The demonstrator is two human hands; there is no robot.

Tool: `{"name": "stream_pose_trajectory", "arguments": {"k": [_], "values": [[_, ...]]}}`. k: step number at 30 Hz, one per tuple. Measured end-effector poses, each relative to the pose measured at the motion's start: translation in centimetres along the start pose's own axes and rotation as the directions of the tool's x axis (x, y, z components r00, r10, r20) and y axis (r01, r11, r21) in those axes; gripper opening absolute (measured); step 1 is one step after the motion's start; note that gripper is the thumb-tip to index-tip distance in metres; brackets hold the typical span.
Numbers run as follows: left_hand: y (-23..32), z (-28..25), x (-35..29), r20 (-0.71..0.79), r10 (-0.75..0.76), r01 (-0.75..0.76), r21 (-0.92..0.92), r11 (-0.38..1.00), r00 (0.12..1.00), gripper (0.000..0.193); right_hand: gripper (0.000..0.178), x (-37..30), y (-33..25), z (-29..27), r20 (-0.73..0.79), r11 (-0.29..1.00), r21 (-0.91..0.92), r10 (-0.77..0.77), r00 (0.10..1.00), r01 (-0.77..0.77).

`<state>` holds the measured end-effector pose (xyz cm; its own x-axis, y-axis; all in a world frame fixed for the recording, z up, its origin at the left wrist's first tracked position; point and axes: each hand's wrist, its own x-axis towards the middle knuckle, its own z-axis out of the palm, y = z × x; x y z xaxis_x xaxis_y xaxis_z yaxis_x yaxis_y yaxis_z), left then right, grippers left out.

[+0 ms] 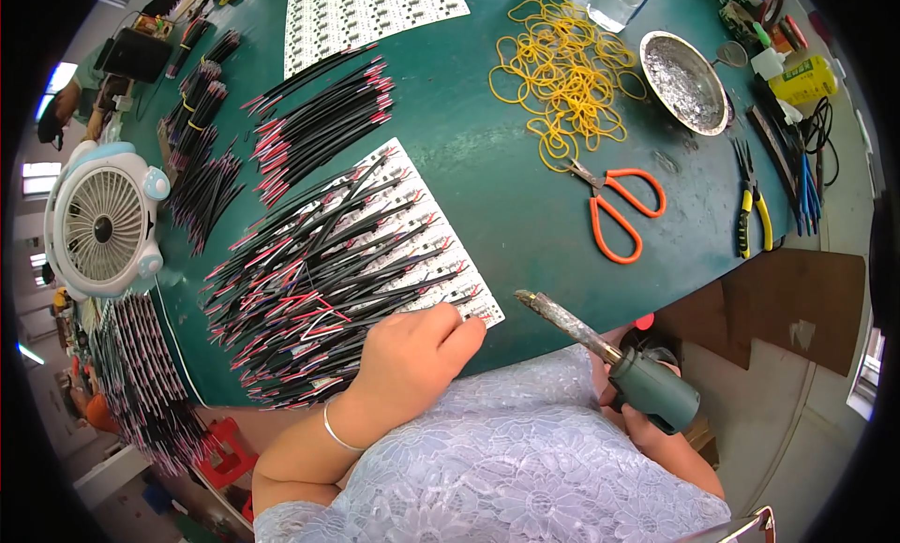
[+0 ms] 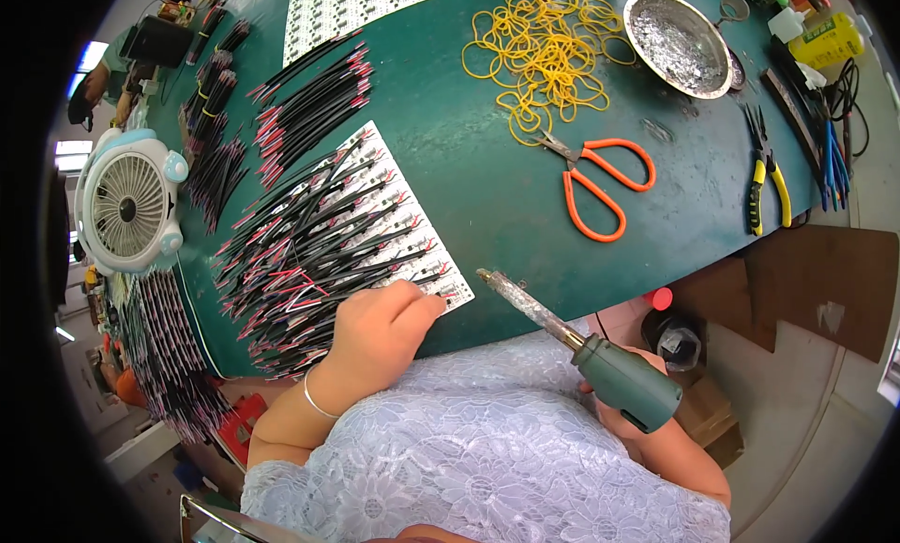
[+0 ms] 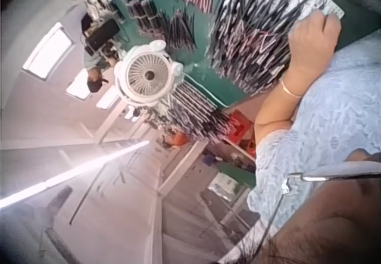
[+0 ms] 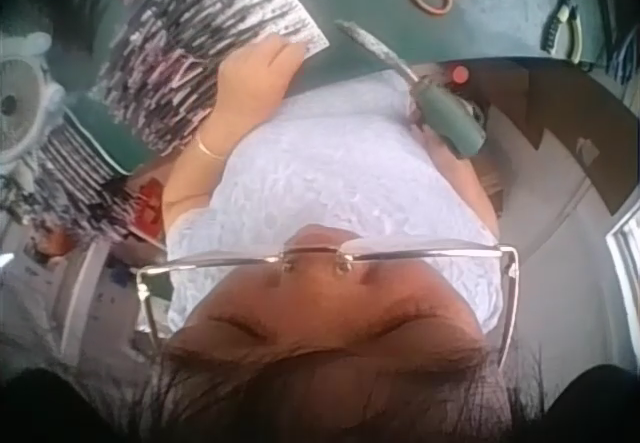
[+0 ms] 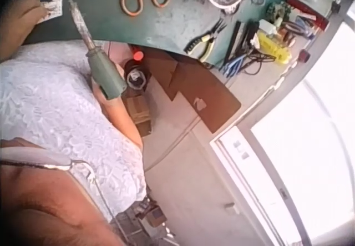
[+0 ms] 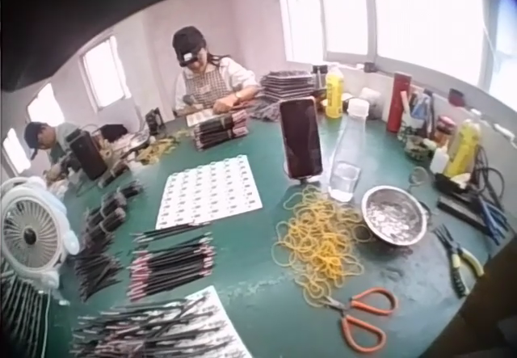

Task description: The person solders individual wires onto an LED light circuit board with a soldering iron.

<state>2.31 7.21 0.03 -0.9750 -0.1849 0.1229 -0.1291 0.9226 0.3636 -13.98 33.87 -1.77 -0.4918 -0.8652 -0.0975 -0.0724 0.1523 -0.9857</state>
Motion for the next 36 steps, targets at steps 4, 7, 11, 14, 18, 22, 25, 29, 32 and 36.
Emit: {"name": "stream_pose_trajectory", "arguments": {"k": [4, 7, 11, 14, 18, 22, 25, 29, 32, 36], "values": [[0.2, 0.8, -0.2, -0.072, 0.007, -0.011, -0.054, 0.998, 0.997, 0.018, 0.01, 0.1, 0.3, -0.1, 0.062, 0.985, -0.165, -0.037, 0.997, 0.047], [0.3, 0.9, -0.1, -0.097, 0.035, -0.037, -0.014, 0.999, 0.995, 0.018, 0.008, 0.1, 0.6, 0.1, 0.053, 0.967, -0.234, -0.092, 0.994, 0.102], [0.5, 1.2, 0.1, -0.125, 0.04, -0.036, 0.041, 0.999, 0.991, 0.017, 0.008, -0.4, 1.1, 0.2, 0.06, 0.988, -0.15, 0.047, 0.997, -0.038], [0.4, 1.5, 0.0, -0.136, 0.033, -0.029, 0.032, 0.999, 0.99, 0.017, 0.01, -0.3, 1.2, 0.3, 0.049, 0.987, -0.163, 0.014, 0.999, -0.006], [0.5, 1.6, 0.1, -0.146, 0.02, -0.02, 0.003, 1.0, 0.989, 0.014, 0.015, -0.5, 1.9, 0.3, 0.086, 0.993, -0.122, 0.008, 0.996, 0.002], [0.6, 1.7, 0.2, -0.151, -0.005, 0.002, -0.025, 1.0, 0.989, 0.01, 0.027, -0.8, 2.3, 0.6, 0.042, 0.996, -0.085, 0.013, 0.999, -0.01], [0.6, 1.6, 0.4, -0.151, -0.015, 0.009, -0.038, 0.999, 0.988, 0.011, 0.029, -0.6, 2.3, 0.4, 0.077, 0.992, -0.125, 0.016, 0.997, -0.007], [0.5, 1.6, 0.5, -0.139, -0.019, 0.009, -0.067, 0.998, 0.99, 0.011, 0.03, -0.6, 2.3, 0.6, 0.059, 0.989, -0.146, 0.04, 0.997, -0.031], [0.5, 1.6, 0.4, -0.134, -0.021, 0.01, -0.078, 0.997, 0.991, 0.01, 0.027, -0.4, 2.1, 0.7, 0.035, 0.994, -0.11, 0.033, 0.999, -0.029], [0.5, 1.5, 0.4, -0.131, -0.023, 0.013, -0.079, 0.997, 0.991, 0.01, 0.023, 0.2, 1.9, 0.1, 0.129, 0.964, -0.234, -0.095, 0.987, 0.123]]}}
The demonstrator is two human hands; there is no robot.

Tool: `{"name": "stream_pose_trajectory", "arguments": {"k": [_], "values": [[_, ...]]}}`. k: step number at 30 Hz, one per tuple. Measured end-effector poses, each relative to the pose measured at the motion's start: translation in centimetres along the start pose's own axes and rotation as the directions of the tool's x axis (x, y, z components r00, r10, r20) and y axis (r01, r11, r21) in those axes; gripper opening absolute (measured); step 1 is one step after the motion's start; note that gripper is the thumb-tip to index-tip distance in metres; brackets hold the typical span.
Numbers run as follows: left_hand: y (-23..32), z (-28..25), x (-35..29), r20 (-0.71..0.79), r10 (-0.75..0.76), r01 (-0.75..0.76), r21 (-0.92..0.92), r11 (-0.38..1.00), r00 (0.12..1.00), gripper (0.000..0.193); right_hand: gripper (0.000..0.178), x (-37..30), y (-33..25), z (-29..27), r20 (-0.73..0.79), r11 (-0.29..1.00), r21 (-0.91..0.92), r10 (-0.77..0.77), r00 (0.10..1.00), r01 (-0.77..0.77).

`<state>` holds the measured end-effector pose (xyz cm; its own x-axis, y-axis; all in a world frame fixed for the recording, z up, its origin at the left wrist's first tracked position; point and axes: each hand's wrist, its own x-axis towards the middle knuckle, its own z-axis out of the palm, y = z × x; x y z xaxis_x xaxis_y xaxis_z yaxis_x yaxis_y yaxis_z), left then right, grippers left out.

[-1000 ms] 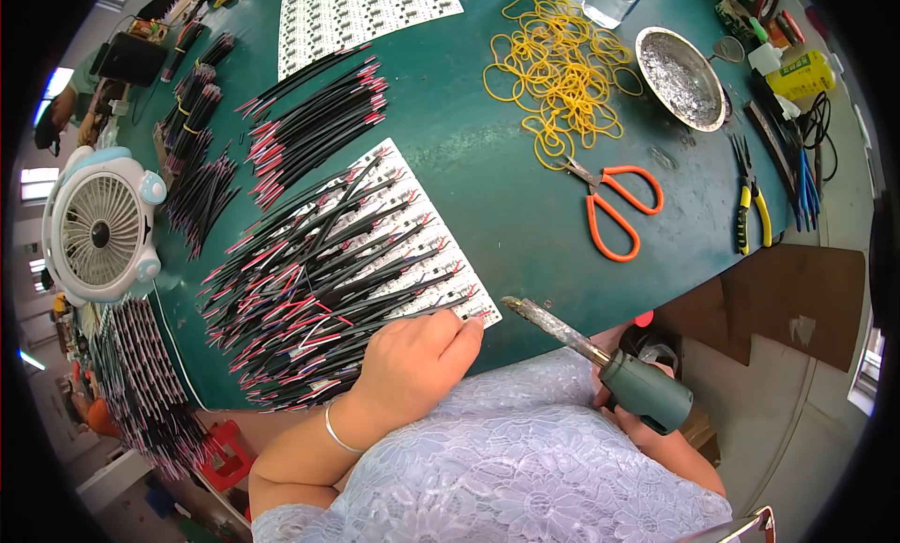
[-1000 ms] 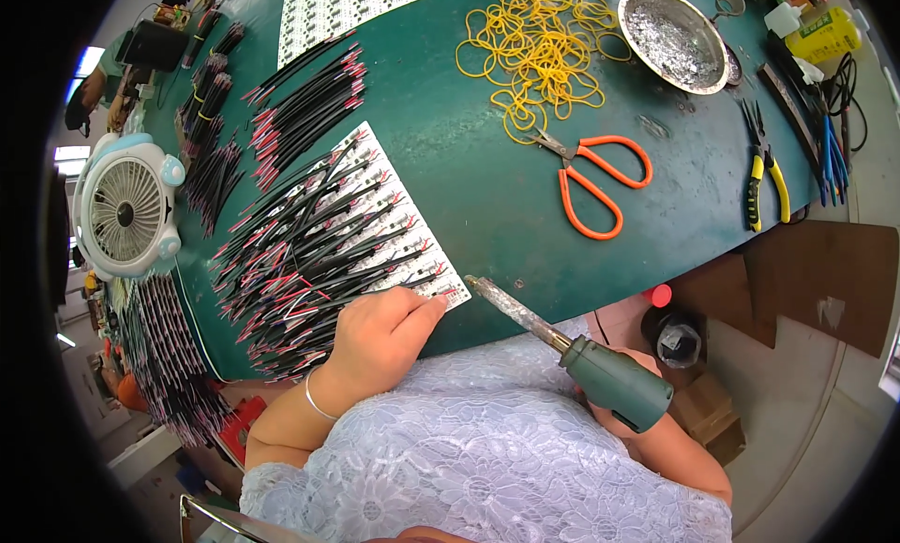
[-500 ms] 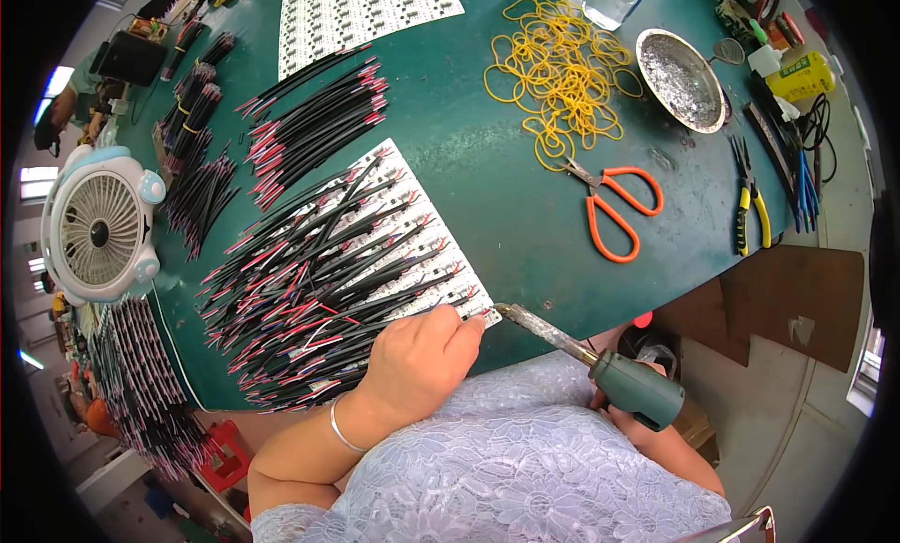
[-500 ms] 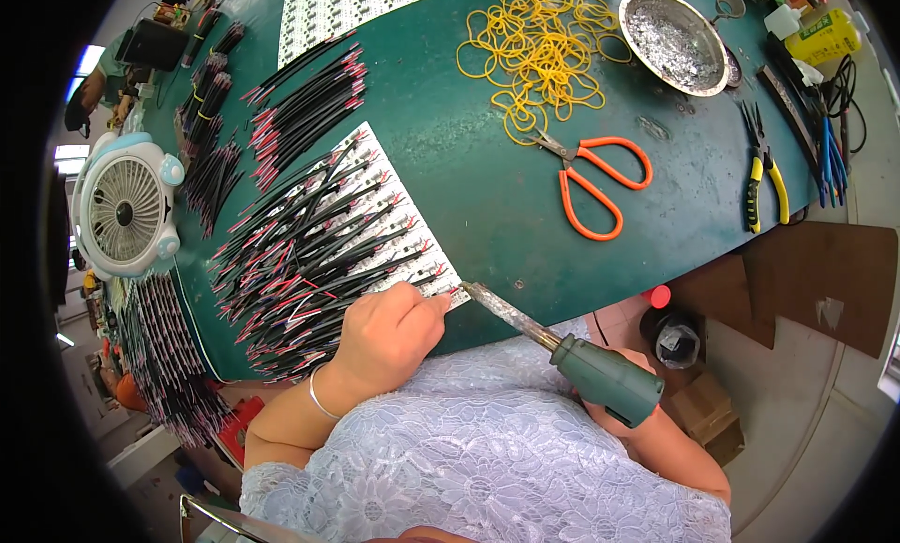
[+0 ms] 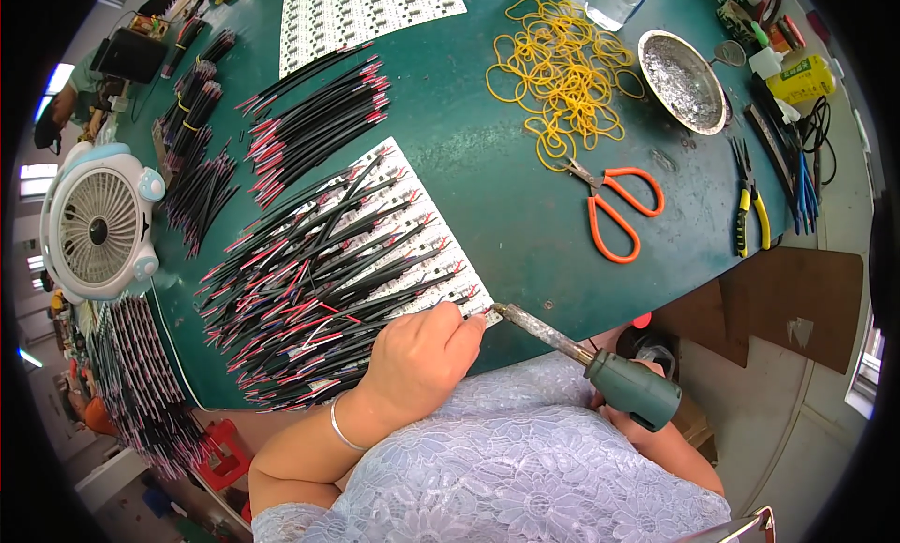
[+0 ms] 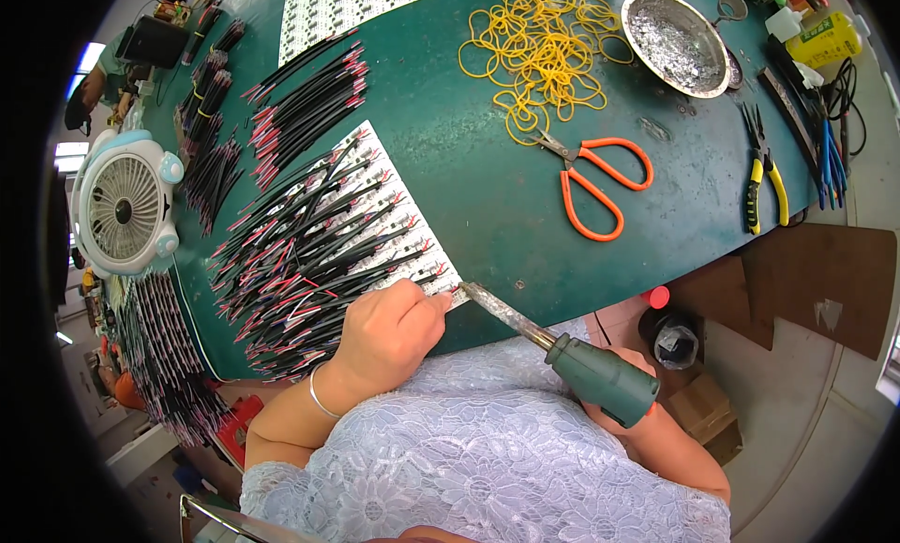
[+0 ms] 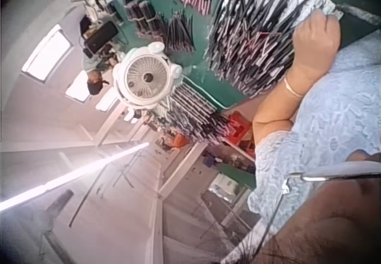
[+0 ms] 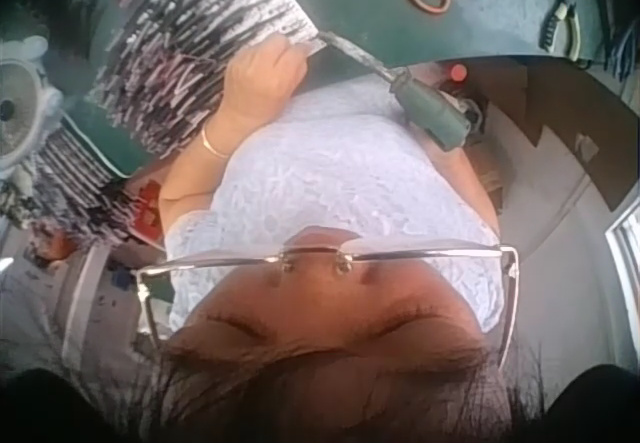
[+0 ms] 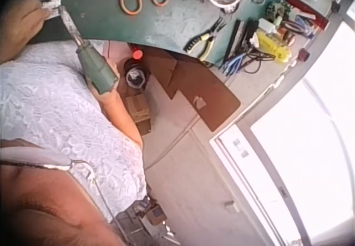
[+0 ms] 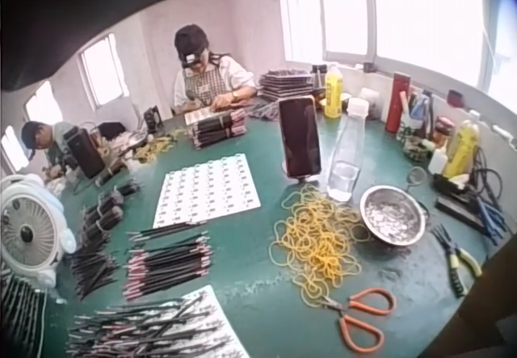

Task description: The person solders individual wires onto an LED light circuit board with a soldering iron.

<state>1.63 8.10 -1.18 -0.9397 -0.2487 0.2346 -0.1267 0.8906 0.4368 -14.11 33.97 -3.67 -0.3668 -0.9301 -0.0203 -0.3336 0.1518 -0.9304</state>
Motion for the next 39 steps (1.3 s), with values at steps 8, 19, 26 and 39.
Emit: {"name": "stream_pose_trajectory", "arguments": {"k": [8, 19, 26, 39], "values": [[-0.1, -0.1, 0.1, 0.0, -0.024, 0.024, -0.048, 0.999, 1.0, 0.017, 0.014, -0.3, -1.2, 0.0, -0.079, 0.994, 0.068, 0.087, 0.993, -0.081], [-0.3, -0.3, 0.2, 0.001, -0.026, 0.026, -0.082, 0.996, 1.0, 0.019, 0.029, -1.3, 0.1, 0.4, -0.053, 0.99, 0.092, 0.113, 0.992, -0.108], [-0.3, -0.3, 0.3, 0.016, -0.031, 0.033, -0.089, 0.996, 0.999, 0.019, 0.022, -0.6, 0.0, 0.4, -0.058, 0.997, 0.068, 0.05, 0.997, -0.046], [-0.5, -0.4, 0.5, 0.048, -0.045, 0.05, -0.106, 0.993, 0.998, 0.017, 0.014, -0.5, -1.1, 0.0, -0.126, 0.957, 0.27, 0.148, 0.981, -0.11]]}}
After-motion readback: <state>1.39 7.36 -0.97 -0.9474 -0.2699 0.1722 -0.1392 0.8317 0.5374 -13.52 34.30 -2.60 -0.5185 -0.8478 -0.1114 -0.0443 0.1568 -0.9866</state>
